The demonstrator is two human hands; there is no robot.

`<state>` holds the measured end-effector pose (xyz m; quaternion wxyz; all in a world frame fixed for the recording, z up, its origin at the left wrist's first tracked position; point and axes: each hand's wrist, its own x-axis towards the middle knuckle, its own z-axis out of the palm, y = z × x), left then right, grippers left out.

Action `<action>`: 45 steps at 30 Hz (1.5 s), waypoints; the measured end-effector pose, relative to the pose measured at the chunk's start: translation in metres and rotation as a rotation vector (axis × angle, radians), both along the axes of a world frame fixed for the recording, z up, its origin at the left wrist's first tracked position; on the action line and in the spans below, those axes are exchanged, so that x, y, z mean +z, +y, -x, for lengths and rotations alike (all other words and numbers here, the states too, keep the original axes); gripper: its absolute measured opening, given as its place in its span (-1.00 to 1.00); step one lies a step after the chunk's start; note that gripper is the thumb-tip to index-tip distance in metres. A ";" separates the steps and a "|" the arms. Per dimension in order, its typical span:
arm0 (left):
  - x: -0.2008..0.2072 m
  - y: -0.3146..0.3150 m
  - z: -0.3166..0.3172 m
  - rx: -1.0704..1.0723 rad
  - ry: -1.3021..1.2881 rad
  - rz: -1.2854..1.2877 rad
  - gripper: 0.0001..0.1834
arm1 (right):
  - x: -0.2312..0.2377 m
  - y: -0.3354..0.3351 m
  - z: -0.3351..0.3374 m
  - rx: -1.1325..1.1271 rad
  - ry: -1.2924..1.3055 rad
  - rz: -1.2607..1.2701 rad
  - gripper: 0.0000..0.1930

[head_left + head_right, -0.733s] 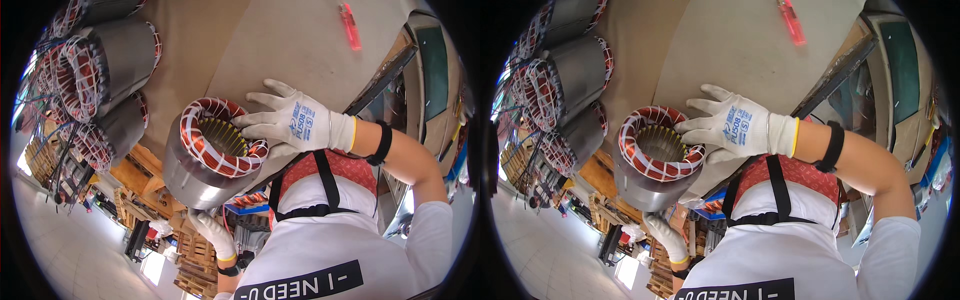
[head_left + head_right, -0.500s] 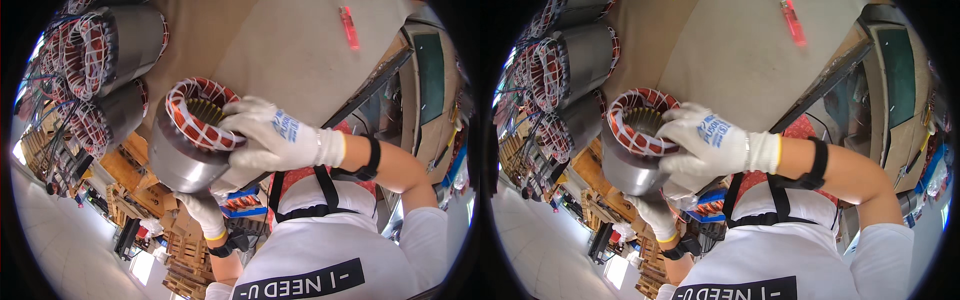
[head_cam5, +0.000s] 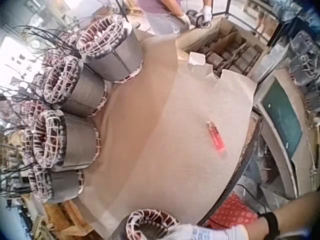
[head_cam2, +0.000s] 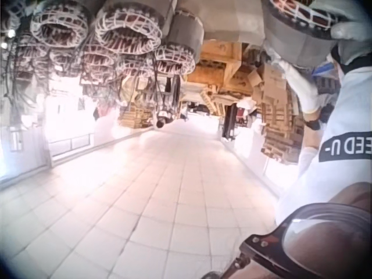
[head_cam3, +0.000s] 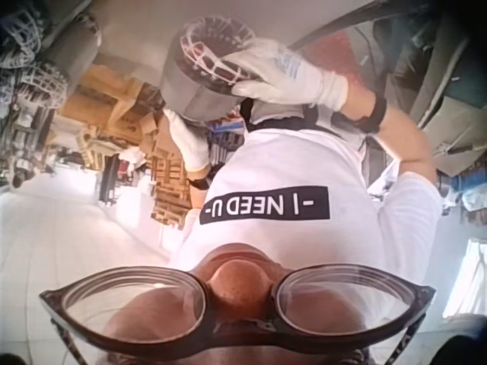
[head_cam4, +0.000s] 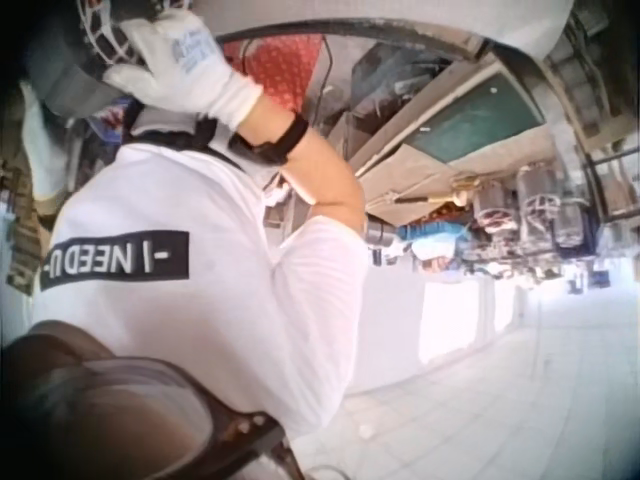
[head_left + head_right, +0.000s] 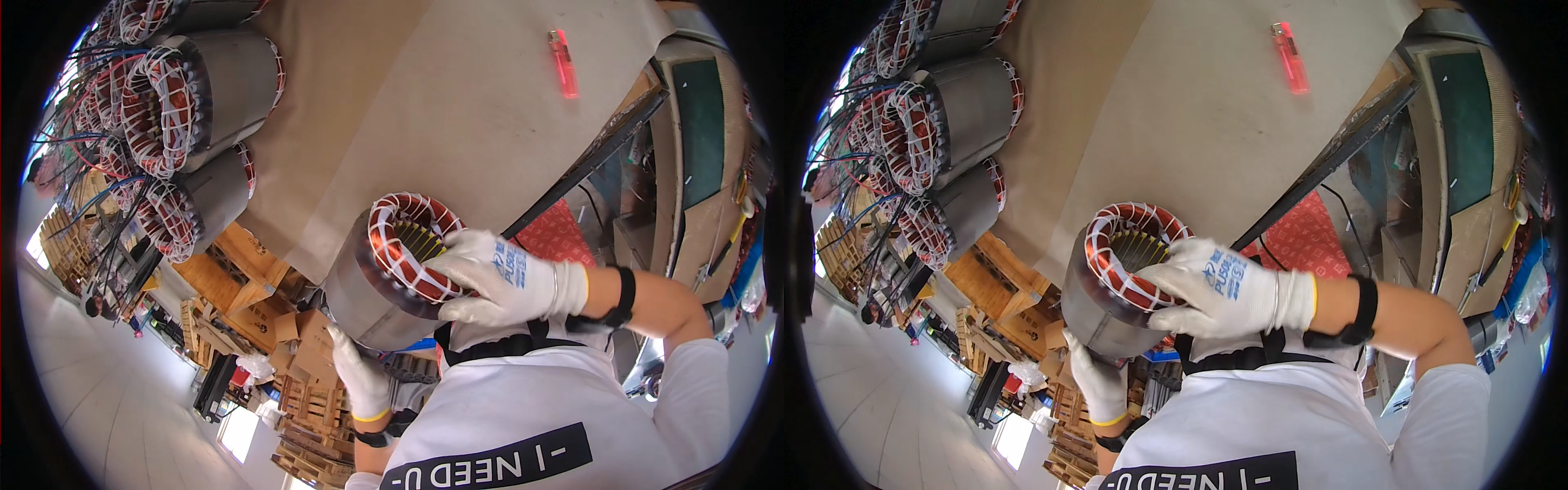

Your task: Assembling the stator and internal wiring components of electric motors on a production line.

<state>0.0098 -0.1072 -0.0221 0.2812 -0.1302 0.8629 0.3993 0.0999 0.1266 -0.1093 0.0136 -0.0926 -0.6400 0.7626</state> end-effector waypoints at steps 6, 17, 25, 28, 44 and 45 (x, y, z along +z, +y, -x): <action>0.006 0.011 0.049 -0.311 0.599 0.561 -0.32 | -0.043 0.036 0.016 0.399 0.285 -0.637 -0.41; -0.022 0.052 0.076 -0.746 0.714 0.237 0.00 | -0.085 0.070 0.047 0.265 0.100 -1.060 -0.11; -0.022 0.060 0.125 -0.653 0.600 0.099 -0.02 | -0.060 0.096 0.058 0.117 -0.158 -1.232 0.07; -0.023 0.063 0.133 -0.622 0.596 0.050 -0.04 | -0.059 0.097 0.058 0.129 -0.172 -1.244 0.07; -0.005 0.041 0.056 -0.890 0.815 0.193 -0.31 | 0.020 0.043 0.067 0.002 -0.271 -0.345 -0.53; 0.000 0.032 0.051 -0.791 0.816 0.094 -0.30 | 0.035 0.023 0.061 -0.073 -0.278 -0.313 -0.53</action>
